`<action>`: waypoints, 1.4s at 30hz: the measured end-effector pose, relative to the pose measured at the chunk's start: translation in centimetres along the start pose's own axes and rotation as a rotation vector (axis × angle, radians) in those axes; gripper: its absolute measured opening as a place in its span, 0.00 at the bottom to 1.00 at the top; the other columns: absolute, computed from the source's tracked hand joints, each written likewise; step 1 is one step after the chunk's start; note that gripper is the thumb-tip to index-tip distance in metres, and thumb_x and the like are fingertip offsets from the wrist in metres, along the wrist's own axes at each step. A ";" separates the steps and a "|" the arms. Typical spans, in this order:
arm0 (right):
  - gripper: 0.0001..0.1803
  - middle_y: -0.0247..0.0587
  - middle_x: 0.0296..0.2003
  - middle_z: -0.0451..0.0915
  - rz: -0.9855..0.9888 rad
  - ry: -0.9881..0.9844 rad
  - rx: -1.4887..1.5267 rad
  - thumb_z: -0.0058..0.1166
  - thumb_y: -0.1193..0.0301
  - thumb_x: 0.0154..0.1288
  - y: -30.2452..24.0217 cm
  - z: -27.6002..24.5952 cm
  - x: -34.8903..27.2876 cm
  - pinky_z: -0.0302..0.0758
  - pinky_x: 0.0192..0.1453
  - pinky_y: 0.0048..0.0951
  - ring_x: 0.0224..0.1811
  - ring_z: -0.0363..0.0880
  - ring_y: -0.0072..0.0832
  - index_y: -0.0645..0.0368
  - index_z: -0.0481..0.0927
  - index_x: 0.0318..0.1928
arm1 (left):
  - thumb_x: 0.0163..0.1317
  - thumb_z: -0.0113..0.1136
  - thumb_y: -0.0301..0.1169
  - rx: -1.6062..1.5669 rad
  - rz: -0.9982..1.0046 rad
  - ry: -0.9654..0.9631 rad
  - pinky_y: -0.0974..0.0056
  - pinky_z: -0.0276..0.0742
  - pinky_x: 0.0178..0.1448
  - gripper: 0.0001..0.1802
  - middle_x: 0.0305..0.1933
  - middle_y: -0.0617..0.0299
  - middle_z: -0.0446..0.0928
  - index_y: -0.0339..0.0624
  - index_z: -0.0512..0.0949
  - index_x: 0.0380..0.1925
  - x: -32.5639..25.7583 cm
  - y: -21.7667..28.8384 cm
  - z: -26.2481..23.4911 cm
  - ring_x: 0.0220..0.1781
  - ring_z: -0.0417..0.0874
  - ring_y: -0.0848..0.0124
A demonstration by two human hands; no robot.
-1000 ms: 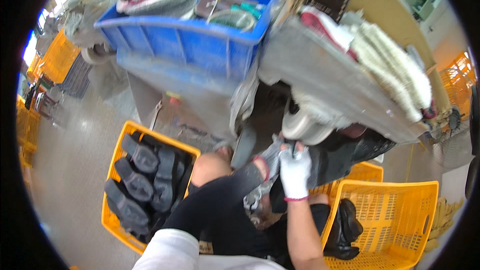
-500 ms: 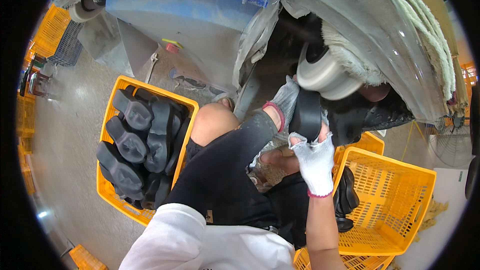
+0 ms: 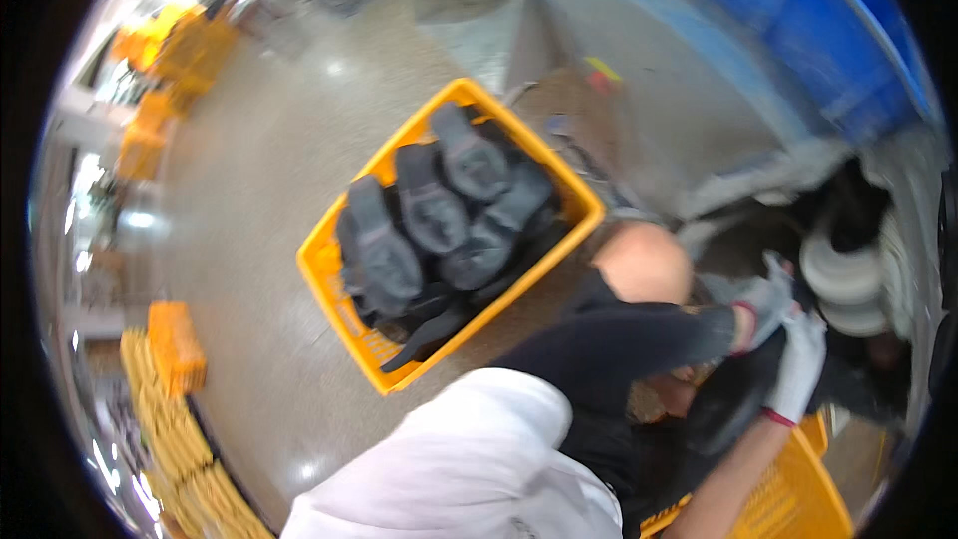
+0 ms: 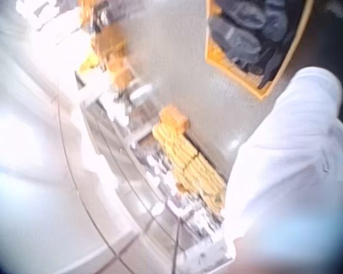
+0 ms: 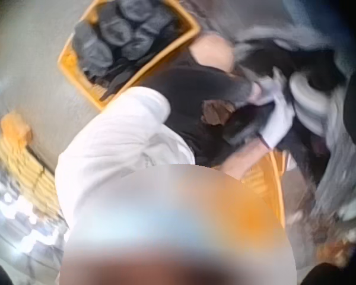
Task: The person sits on the floor and uses a rotating buffing machine to polish black slip-on shoes. They pick up shoes from a yellow basket, press them against the spinning wheel, and place them into another basket. The process is repeated for multiple shoes.
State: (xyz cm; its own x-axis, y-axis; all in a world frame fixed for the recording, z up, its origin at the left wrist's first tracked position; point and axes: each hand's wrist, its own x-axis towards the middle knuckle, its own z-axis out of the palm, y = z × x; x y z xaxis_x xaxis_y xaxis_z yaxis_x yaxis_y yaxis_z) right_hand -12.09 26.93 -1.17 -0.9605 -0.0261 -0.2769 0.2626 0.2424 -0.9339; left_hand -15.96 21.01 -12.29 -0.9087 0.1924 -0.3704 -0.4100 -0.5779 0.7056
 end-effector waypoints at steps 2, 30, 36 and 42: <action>0.29 0.46 0.49 0.80 -0.100 0.140 -0.079 0.63 0.62 0.67 1.1 -0.6 -3.4 0.73 0.59 0.31 0.50 0.78 0.32 0.70 0.75 0.61 | 0.79 0.41 0.46 -0.568 0.060 -0.206 0.63 0.73 0.62 0.29 0.68 0.63 0.68 0.43 0.61 0.73 -3.2 -1.9 -0.6 0.53 0.78 0.68; 0.24 0.44 0.35 0.78 0.306 0.708 -0.105 0.59 0.76 0.49 30.2 -24.9 -21.6 0.79 0.35 0.38 0.29 0.79 0.36 0.57 0.78 0.51 | 0.77 0.51 0.34 0.759 0.555 0.372 0.54 0.64 0.78 0.28 0.74 0.48 0.67 0.33 0.62 0.72 -25.3 12.9 -13.0 0.74 0.70 0.58; 0.21 0.34 0.31 0.76 -0.549 0.057 -0.918 0.66 0.72 0.50 11.1 -17.2 -23.9 0.74 0.34 0.36 0.26 0.75 0.31 0.59 0.75 0.45 | 0.64 0.70 0.38 0.538 -0.074 -0.258 0.50 0.68 0.74 0.42 0.73 0.46 0.64 0.34 0.59 0.71 -20.3 1.8 5.5 0.73 0.70 0.54; 0.50 0.55 0.67 0.66 -0.210 0.685 0.080 0.69 0.62 0.62 4.7 -15.7 -23.7 0.74 0.66 0.41 0.62 0.75 0.38 0.65 0.54 0.76 | 0.76 0.53 0.26 -0.378 -0.419 -0.413 0.46 0.80 0.67 0.26 0.68 0.57 0.68 0.51 0.58 0.69 -13.5 2.2 5.2 0.66 0.77 0.60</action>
State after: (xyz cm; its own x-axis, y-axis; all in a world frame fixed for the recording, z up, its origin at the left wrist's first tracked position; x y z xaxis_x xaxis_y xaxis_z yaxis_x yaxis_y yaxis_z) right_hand 10.43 43.90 4.52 -0.8263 0.5560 0.0901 0.0464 0.2267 -0.9729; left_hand -4.98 21.24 -2.55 -0.6657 0.7020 -0.2529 -0.7455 -0.6106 0.2672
